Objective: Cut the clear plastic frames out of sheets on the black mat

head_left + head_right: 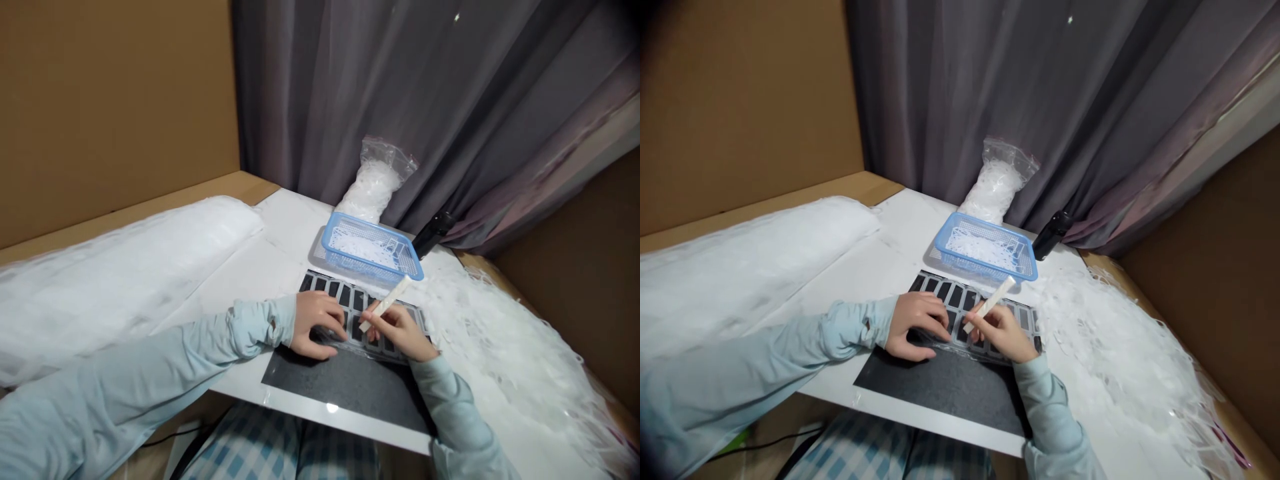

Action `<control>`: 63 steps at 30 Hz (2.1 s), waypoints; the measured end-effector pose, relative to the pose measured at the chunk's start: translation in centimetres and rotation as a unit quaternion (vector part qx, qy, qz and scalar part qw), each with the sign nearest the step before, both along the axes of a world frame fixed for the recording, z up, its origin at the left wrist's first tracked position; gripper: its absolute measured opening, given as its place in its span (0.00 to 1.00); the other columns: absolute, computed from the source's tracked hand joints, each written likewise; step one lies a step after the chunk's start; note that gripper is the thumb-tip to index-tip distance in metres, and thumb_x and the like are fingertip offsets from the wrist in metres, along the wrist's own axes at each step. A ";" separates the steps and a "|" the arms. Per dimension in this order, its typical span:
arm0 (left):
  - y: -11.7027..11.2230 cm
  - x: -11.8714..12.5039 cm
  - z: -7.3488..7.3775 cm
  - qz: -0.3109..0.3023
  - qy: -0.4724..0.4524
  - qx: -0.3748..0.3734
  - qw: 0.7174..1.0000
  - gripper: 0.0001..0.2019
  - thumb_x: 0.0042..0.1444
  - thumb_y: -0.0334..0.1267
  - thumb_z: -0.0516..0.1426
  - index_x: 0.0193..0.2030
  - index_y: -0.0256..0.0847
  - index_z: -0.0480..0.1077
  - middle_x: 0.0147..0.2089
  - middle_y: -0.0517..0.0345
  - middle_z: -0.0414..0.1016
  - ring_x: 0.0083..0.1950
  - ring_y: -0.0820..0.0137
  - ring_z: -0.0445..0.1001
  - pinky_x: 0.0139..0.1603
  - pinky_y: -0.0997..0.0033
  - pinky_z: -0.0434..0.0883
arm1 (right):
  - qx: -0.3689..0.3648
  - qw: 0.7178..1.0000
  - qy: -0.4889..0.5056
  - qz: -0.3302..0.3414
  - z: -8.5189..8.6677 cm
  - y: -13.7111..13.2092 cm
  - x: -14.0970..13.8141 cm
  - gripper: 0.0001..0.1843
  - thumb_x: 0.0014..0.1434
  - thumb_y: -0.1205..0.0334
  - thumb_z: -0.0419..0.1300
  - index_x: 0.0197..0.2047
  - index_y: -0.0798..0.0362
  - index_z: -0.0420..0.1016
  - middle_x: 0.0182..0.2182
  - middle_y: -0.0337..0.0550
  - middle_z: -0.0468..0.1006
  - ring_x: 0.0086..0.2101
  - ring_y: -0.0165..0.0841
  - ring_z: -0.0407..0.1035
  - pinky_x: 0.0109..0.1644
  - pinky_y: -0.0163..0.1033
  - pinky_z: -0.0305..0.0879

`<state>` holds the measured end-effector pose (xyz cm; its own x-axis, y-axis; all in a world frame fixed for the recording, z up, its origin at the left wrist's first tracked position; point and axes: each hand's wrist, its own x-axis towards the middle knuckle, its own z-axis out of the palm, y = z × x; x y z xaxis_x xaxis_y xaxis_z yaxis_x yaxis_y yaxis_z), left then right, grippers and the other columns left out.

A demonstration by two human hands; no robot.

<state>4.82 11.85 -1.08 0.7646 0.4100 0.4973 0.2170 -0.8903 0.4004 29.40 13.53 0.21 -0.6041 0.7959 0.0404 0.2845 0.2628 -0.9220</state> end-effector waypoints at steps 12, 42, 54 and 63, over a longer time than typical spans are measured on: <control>0.1 0.0 -0.5 0.004 0.015 -0.007 1.000 0.15 0.53 0.49 0.60 0.44 0.46 0.78 0.37 0.54 0.73 0.37 0.68 0.71 0.40 0.66 0.65 | -0.025 0.999 0.005 0.026 -0.2 -0.5 -0.7 0.18 0.63 0.46 0.57 0.33 0.53 0.72 0.21 0.37 0.75 0.22 0.32 0.71 0.27 0.36 0.68; 0.0 0.2 0.0 0.010 0.005 -0.042 0.999 0.08 0.52 0.43 0.59 0.33 0.41 0.73 0.34 0.56 0.74 0.35 0.68 0.71 0.42 0.66 0.64 | 0.586 0.772 -0.233 0.078 -0.1 -2.1 -2.8 0.16 0.67 0.70 0.45 0.32 0.54 0.69 0.25 0.40 0.67 0.24 0.31 0.59 0.27 0.38 0.48; 0.0 0.2 0.1 0.002 -0.014 -0.039 0.999 0.09 0.49 0.40 0.59 0.36 0.40 0.71 0.29 0.59 0.72 0.32 0.69 0.70 0.41 0.66 0.63 | 0.202 0.969 -0.009 -0.142 -0.1 -1.5 -1.7 0.21 0.66 0.49 0.53 0.26 0.52 0.68 0.17 0.37 0.68 0.18 0.30 0.63 0.24 0.35 0.58; 0.2 0.1 -0.3 0.004 -0.017 0.025 1.000 0.09 0.53 0.41 0.57 0.36 0.43 0.77 0.30 0.56 0.73 0.32 0.68 0.69 0.38 0.65 0.64 | 0.187 0.981 -0.025 -0.050 -0.3 -2.2 -2.4 0.18 0.65 0.52 0.55 0.27 0.53 0.73 0.22 0.42 0.77 0.22 0.33 0.72 0.26 0.35 0.65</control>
